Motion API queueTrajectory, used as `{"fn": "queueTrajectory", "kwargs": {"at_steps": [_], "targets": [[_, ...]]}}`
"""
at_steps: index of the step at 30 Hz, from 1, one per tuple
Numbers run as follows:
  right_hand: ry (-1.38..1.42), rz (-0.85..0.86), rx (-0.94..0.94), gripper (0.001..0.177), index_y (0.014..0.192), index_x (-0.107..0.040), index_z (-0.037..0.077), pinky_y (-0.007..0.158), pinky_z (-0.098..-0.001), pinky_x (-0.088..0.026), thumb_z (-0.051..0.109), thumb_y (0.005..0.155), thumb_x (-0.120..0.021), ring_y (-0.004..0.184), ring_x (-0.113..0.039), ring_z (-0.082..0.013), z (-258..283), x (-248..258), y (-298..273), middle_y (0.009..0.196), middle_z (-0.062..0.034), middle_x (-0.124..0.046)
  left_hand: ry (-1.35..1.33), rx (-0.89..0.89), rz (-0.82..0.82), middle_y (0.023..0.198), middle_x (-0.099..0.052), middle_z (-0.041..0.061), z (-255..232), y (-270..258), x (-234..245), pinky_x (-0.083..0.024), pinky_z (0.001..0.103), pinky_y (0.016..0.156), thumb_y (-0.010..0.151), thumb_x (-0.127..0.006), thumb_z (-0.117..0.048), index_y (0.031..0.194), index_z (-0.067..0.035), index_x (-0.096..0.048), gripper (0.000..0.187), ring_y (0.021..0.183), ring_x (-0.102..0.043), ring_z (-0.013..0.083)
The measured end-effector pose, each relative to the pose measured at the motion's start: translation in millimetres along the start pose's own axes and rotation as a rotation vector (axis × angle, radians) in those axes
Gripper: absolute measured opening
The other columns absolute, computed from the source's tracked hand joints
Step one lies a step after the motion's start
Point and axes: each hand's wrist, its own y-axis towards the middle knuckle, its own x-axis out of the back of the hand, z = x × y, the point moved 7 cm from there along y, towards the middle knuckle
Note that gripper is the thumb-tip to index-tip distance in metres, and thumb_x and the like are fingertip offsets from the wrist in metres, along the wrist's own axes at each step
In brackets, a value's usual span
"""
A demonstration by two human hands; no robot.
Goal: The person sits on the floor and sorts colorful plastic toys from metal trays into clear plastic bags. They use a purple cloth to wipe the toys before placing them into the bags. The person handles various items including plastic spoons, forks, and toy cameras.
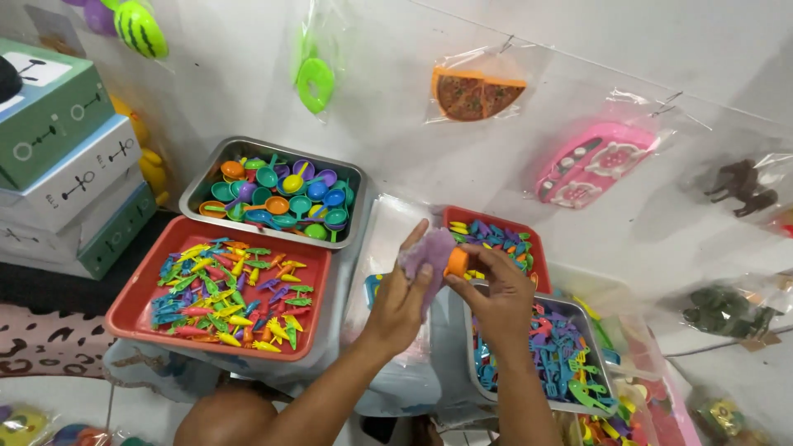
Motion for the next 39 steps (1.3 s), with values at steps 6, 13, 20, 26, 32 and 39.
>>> {"fn": "queueTrajectory", "kwargs": {"at_steps": [6, 13, 20, 26, 32, 39], "targets": [[0.468, -0.149, -0.289, 0.042, 0.12, -0.073, -0.001, 0.078, -0.0316, -0.06, -0.001, 0.079, -0.083, 0.083, -0.063, -0.0142, -63.1, 6.6, -33.8, 0.088, -0.0051, -0.064, 0.722, -0.504, 0.237, 0.107, -0.068, 0.021, -24.4, -12.2, -35.3, -0.052, 0.043, 0.092, 0.104, -0.039, -0.019, 0.156, -0.001, -0.036, 0.055, 0.1, -0.068, 0.0361], [0.025, 0.008, 0.045, 0.048, 0.112, -0.081, 0.01, 0.072, -0.029, -0.059, 0.012, 0.066, -0.095, 0.081, -0.074, -0.0169, -6.6, 14.5, -20.8, 0.092, -0.006, -0.075, 0.104, 0.057, 0.056, 0.112, -0.068, 0.016, 11.7, 3.3, -18.1, -0.049, 0.042, 0.098, 0.104, -0.038, -0.009, 0.159, -0.004, -0.03, 0.055, 0.104, -0.06, 0.0218], [0.347, -0.032, -0.172, 0.048, 0.112, -0.065, 0.003, 0.083, -0.0342, -0.062, -0.005, 0.072, -0.088, 0.092, -0.071, -0.0179, -49.0, 0.3, -24.9, 0.101, -0.008, -0.072, -0.038, 0.374, -0.254, 0.142, -0.058, 0.022, 55.9, 3.8, 9.4, -0.043, 0.045, 0.112, 0.106, -0.044, -0.018, 0.152, -0.006, -0.046, 0.048, 0.132, -0.056, 0.0289], [0.186, 0.004, -0.152, 0.048, 0.126, -0.072, 0.014, 0.066, -0.0183, -0.05, 0.01, 0.081, -0.086, 0.102, -0.066, -0.0104, -13.7, 1.6, -16.4, 0.118, -0.0018, -0.072, -0.406, 0.651, -0.172, 0.15, -0.053, 0.017, 70.0, -2.6, -1.0, -0.042, 0.05, 0.112, 0.103, -0.039, -0.055, 0.151, -0.009, -0.048, 0.067, 0.136, -0.052, 0.0317], [0.318, -0.045, -0.201, 0.042, 0.119, -0.071, 0.007, 0.074, -0.022, -0.058, 0.007, 0.08, -0.086, 0.104, -0.066, -0.0104, -41.9, 2.0, -16.2, 0.113, -0.0061, -0.074, -0.714, 0.724, -0.134, 0.065, -0.055, 0.0, 97.9, -9.5, -4.1, -0.048, 0.023, 0.051, 0.089, -0.065, -0.026, 0.09, -0.006, -0.072, 0.021, 0.055, -0.056, 0.0156], [0.293, 0.077, -0.094, 0.042, 0.122, -0.068, 0.003, 0.118, -0.0495, -0.034, 0.01, 0.083, -0.082, 0.132, -0.059, -0.0278, -9.2, -15.3, -16.4, 0.125, -0.0143, -0.074, -0.593, 0.64, -0.047, 0.088, -0.068, 0.009, 57.2, -11.0, -14.2, -0.059, 0.033, 0.072, 0.101, -0.064, -0.035, 0.105, -0.005, -0.068, 0.031, 0.078, -0.068, 0.0203]]}}
